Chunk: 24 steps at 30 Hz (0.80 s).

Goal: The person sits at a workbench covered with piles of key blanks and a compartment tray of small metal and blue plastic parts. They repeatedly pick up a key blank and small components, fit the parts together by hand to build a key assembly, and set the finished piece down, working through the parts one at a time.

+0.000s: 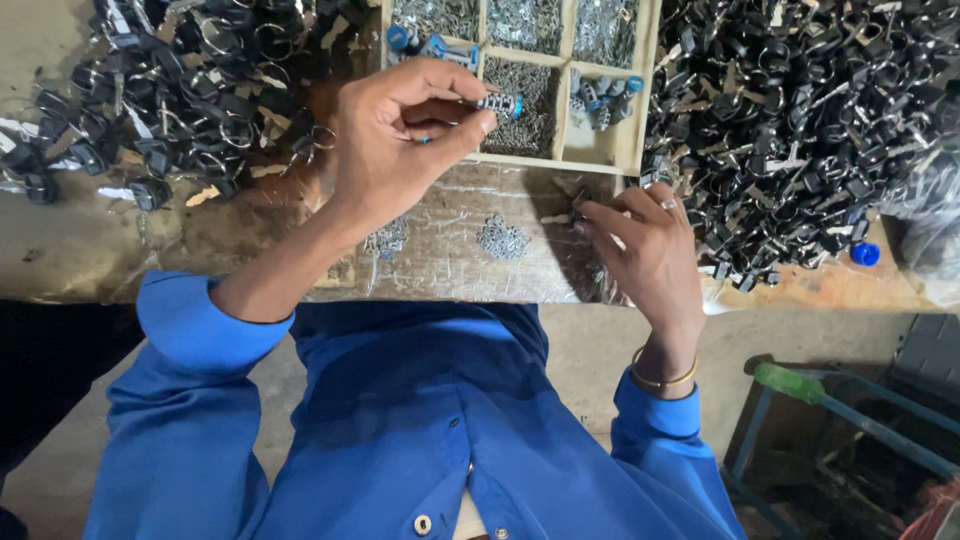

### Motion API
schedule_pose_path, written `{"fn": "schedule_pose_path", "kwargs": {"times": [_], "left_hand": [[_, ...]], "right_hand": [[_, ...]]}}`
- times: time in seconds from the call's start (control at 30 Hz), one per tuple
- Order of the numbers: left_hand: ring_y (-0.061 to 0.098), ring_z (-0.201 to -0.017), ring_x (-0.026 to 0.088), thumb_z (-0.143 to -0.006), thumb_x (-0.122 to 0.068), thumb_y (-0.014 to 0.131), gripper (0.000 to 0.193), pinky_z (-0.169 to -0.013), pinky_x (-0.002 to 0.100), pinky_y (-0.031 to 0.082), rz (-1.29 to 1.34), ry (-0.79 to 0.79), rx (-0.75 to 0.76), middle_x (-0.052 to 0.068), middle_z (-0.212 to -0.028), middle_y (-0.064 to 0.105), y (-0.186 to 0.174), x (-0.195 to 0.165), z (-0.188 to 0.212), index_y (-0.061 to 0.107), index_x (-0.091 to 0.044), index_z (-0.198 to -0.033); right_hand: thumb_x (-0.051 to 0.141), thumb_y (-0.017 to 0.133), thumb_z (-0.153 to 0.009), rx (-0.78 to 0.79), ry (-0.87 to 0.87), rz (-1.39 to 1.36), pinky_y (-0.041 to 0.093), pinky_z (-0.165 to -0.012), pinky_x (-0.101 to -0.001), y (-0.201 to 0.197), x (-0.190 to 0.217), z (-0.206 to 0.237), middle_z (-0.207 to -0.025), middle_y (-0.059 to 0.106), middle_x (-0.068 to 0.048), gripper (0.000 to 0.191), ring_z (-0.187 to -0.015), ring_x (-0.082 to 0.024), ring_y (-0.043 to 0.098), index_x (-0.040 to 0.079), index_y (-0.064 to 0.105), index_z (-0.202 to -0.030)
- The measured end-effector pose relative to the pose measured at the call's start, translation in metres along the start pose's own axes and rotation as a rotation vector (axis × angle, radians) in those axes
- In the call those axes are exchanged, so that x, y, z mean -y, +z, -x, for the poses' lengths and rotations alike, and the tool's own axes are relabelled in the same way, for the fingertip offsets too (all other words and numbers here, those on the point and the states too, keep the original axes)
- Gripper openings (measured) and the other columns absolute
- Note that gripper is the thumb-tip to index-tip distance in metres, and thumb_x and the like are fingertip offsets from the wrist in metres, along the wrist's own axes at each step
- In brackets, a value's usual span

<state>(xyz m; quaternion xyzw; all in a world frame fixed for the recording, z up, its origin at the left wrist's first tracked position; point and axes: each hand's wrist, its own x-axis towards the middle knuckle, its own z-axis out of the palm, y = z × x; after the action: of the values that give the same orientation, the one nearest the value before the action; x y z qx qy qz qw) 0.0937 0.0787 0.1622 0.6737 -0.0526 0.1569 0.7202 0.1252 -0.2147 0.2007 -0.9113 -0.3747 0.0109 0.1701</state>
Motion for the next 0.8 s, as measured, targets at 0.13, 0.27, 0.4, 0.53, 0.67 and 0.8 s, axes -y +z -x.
{"fn": "schedule_pose_path", "kwargs": {"times": [0.13, 0.27, 0.4, 0.53, 0.67, 0.8], "left_hand": [[0.074, -0.101, 0.012, -0.104, 0.006, 0.077, 0.017, -0.086, 0.023, 0.064, 0.023, 0.029, 0.002, 0.011, -0.116, 0.073, -0.002, -0.017, 0.02, 0.067, 0.003, -0.118], [0.074, -0.087, 0.008, -0.101, 0.008, 0.076, 0.013, -0.07, 0.021, 0.062, -0.078, 0.141, 0.005, 0.013, -0.11, 0.075, -0.007, -0.028, 0.041, 0.069, 0.005, -0.111], [0.078, -0.096, 0.012, -0.099, 0.009, 0.076, 0.011, -0.063, 0.019, 0.06, -0.13, 0.19, 0.003, 0.011, -0.107, 0.075, -0.007, -0.038, 0.07, 0.069, 0.003, -0.106], [0.072, -0.09, 0.006, -0.094, 0.006, 0.077, 0.023, -0.062, 0.017, 0.054, -0.088, -0.104, -0.077, 0.011, -0.114, 0.075, -0.001, -0.052, 0.116, 0.067, 0.004, -0.114], [0.065, -0.076, 0.001, -0.089, 0.005, 0.08, 0.028, -0.054, 0.016, 0.043, -0.155, -0.196, -0.126, 0.01, -0.11, 0.077, 0.006, -0.048, 0.15, 0.071, 0.003, -0.115], [0.067, -0.079, 0.002, -0.088, 0.004, 0.081, 0.026, -0.052, 0.015, 0.04, -0.13, -0.269, -0.183, 0.009, -0.111, 0.077, 0.021, -0.038, 0.177, 0.073, 0.0, -0.112]], "right_hand": [[0.014, 0.089, -0.086, -0.155, 0.127, -0.042, 0.043, -0.088, -0.0422, 0.009, 0.006, 0.034, -0.097, 0.064, -0.004, 0.024, -0.1, -0.028, 0.053, 0.014, 0.08, -0.108], [0.018, 0.093, -0.083, -0.216, 0.141, -0.088, 0.04, -0.102, -0.0464, 0.028, 0.024, 0.059, -0.108, 0.065, -0.004, 0.022, -0.114, -0.028, 0.052, 0.015, 0.078, -0.1], [0.028, 0.092, -0.08, -0.184, 0.092, -0.16, 0.036, -0.111, -0.0486, 0.051, 0.05, 0.074, -0.133, 0.059, -0.009, 0.036, -0.131, -0.037, 0.043, 0.015, 0.077, -0.111], [0.037, 0.091, -0.08, -0.131, 0.047, -0.063, 0.03, -0.114, -0.0539, 0.062, 0.062, 0.083, -0.145, 0.052, -0.011, 0.05, -0.138, -0.041, 0.037, 0.018, 0.075, -0.123], [0.038, 0.09, -0.086, -0.151, 0.031, -0.054, 0.032, -0.121, -0.0503, 0.064, 0.066, 0.087, -0.151, 0.053, -0.001, 0.04, -0.144, -0.035, 0.039, 0.029, 0.072, -0.12], [0.036, 0.09, -0.083, -0.116, 0.058, -0.061, 0.03, -0.113, -0.0553, 0.063, 0.068, 0.087, -0.15, 0.05, -0.014, 0.053, -0.138, -0.04, 0.038, 0.019, 0.073, -0.13]]}}
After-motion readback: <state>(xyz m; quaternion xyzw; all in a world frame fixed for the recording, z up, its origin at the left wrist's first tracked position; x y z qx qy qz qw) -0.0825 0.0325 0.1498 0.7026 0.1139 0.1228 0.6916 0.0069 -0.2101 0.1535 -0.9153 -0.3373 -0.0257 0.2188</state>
